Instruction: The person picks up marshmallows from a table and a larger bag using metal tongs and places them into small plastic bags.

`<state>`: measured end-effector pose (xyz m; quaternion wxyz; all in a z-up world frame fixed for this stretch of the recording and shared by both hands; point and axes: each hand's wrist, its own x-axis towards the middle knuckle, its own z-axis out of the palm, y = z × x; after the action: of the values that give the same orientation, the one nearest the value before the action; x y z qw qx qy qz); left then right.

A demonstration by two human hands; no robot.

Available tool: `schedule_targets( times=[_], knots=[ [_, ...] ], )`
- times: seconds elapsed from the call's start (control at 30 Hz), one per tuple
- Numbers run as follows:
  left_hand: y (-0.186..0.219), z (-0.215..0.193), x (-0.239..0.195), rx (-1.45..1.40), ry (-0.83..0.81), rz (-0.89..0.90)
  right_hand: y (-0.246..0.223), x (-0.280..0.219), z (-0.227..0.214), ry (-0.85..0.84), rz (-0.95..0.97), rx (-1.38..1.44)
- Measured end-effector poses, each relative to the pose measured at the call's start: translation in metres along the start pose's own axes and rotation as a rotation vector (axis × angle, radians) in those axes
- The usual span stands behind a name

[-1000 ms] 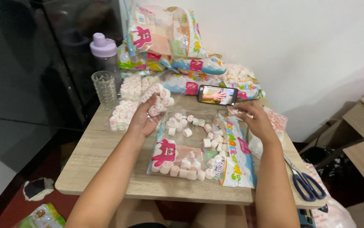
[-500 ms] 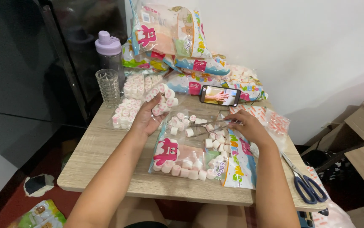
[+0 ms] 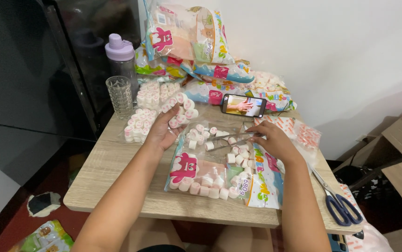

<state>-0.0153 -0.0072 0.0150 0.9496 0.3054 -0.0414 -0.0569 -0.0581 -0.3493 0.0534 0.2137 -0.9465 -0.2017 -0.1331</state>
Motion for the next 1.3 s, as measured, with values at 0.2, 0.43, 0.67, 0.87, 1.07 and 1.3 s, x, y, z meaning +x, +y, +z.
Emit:
schedule_targets(
  times=[0.2,0.43,0.67,0.87,1.07,1.3],
  knots=[
    [-0.006,-0.007,0.008,0.023,-0.007,-0.005,-0.032,-0.005,-0.019,0.094,-0.172,-0.388],
    [-0.006,-0.004,0.006,0.061,-0.003,-0.004,-0.056,-0.011,-0.014,0.168,-0.314,-0.533],
    [-0.008,-0.005,0.009,0.062,-0.003,-0.013,-0.05,-0.009,-0.016,0.242,-0.291,-0.545],
    [-0.009,-0.006,0.009,0.029,-0.024,-0.03,-0.006,-0.025,-0.061,0.361,-0.109,0.007],
    [-0.017,-0.007,0.003,0.114,-0.089,-0.087,-0.019,-0.022,-0.077,0.516,-0.112,0.096],
    [-0.018,-0.012,0.004,0.133,-0.13,-0.125,-0.061,0.001,-0.095,0.371,-0.351,0.01]
  ],
)
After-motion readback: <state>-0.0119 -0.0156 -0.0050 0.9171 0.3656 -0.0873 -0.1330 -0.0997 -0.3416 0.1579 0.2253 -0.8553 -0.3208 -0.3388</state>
